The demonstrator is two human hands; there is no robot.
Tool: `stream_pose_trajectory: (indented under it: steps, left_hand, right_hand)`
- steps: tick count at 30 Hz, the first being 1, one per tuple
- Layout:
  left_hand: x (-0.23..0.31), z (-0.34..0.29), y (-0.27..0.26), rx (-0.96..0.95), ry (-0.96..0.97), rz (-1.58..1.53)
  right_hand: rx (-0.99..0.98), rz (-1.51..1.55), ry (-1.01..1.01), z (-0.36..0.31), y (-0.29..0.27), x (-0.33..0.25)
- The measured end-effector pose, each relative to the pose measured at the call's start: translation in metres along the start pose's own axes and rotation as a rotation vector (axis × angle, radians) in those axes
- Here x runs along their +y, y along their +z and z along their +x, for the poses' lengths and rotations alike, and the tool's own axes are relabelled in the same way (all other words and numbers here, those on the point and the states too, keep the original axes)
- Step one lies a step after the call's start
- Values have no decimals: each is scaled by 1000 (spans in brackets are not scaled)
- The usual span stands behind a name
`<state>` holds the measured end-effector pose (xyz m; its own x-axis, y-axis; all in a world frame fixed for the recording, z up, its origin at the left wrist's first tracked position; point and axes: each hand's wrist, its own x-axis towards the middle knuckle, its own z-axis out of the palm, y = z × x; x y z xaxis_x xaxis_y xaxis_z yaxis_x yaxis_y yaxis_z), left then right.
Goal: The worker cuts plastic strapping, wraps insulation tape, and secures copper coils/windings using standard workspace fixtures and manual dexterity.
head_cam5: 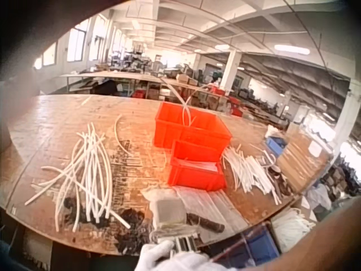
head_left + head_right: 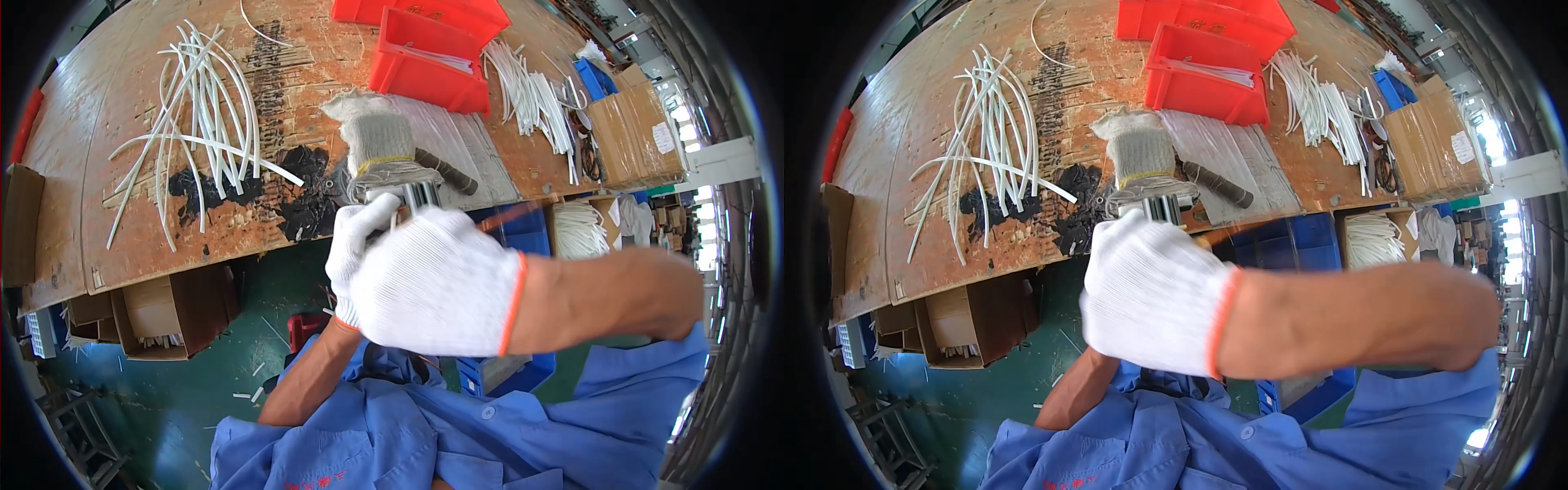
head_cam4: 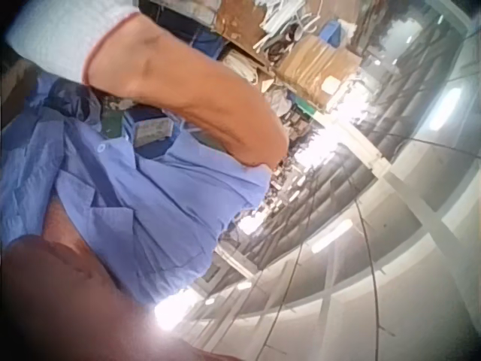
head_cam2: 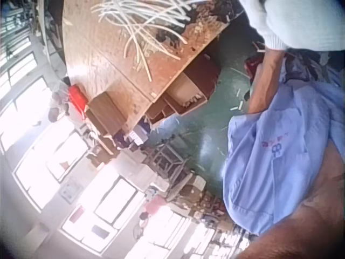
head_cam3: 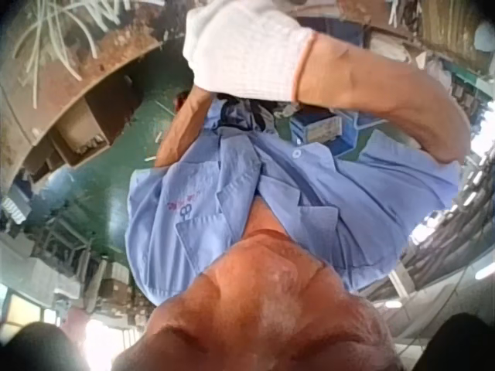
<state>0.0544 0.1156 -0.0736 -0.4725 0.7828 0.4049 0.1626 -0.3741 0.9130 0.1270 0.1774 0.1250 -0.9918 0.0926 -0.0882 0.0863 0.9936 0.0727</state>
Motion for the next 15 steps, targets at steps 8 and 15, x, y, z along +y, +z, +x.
stream_pose_trajectory:
  steps: [8,15]
  left_hand:
    - [6,6,9,128,-34,58]
    - [10,16,-1,24,99,102]
  right_hand:
    - [-244,323,-225,57,30,143]
    - [103,865,562,-64,52,118]
